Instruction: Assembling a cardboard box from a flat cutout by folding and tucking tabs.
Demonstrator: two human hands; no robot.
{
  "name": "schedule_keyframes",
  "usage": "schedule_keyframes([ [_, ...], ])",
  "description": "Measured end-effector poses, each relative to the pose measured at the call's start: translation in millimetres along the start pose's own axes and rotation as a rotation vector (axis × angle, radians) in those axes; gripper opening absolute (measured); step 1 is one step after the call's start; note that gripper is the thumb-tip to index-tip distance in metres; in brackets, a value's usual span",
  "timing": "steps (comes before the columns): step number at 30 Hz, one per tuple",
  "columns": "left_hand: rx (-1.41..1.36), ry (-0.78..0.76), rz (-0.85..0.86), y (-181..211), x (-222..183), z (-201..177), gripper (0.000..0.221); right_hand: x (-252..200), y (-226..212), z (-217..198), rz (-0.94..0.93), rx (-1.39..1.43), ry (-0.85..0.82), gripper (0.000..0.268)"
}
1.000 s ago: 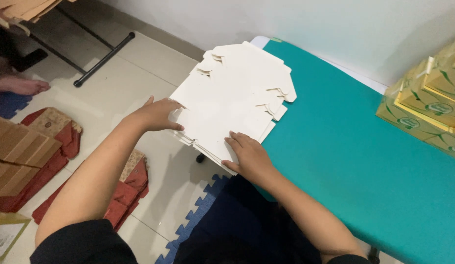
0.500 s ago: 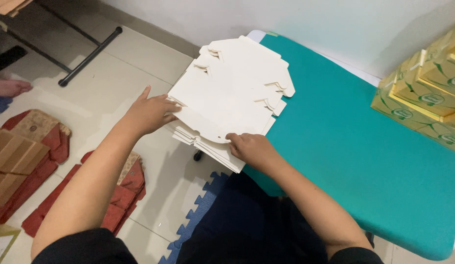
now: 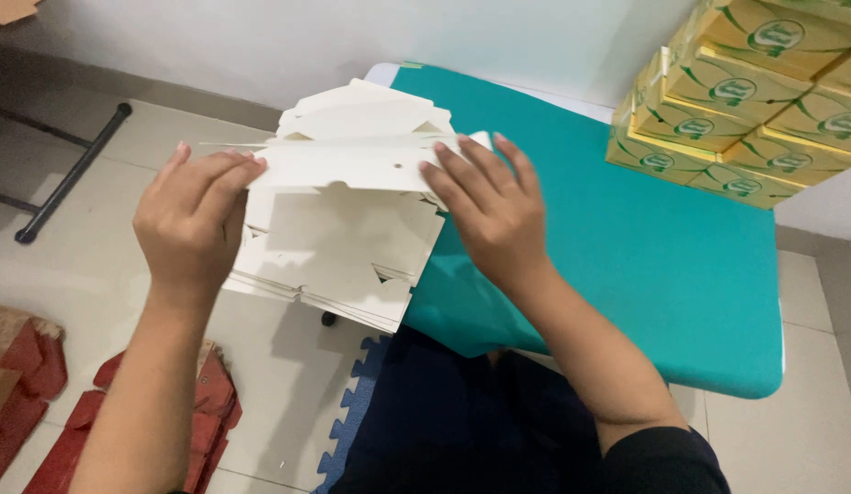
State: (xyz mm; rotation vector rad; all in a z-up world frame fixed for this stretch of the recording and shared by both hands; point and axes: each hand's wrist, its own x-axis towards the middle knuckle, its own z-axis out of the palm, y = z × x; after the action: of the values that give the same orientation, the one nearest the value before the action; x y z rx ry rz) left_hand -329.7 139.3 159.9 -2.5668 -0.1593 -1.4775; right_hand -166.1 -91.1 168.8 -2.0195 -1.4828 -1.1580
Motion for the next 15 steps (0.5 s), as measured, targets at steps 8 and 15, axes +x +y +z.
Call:
schedule_keyframes([
  [8,-0.441,-0.204,0.189,145,-49,65,0.018,-153,60,-99,0.153,-0.181,-0.251,0.024],
  [15,-0.575,-0.374,0.227,225,-63,109,0.009,-244,91,-120,0.622,-0.077,-0.641,0.021],
])
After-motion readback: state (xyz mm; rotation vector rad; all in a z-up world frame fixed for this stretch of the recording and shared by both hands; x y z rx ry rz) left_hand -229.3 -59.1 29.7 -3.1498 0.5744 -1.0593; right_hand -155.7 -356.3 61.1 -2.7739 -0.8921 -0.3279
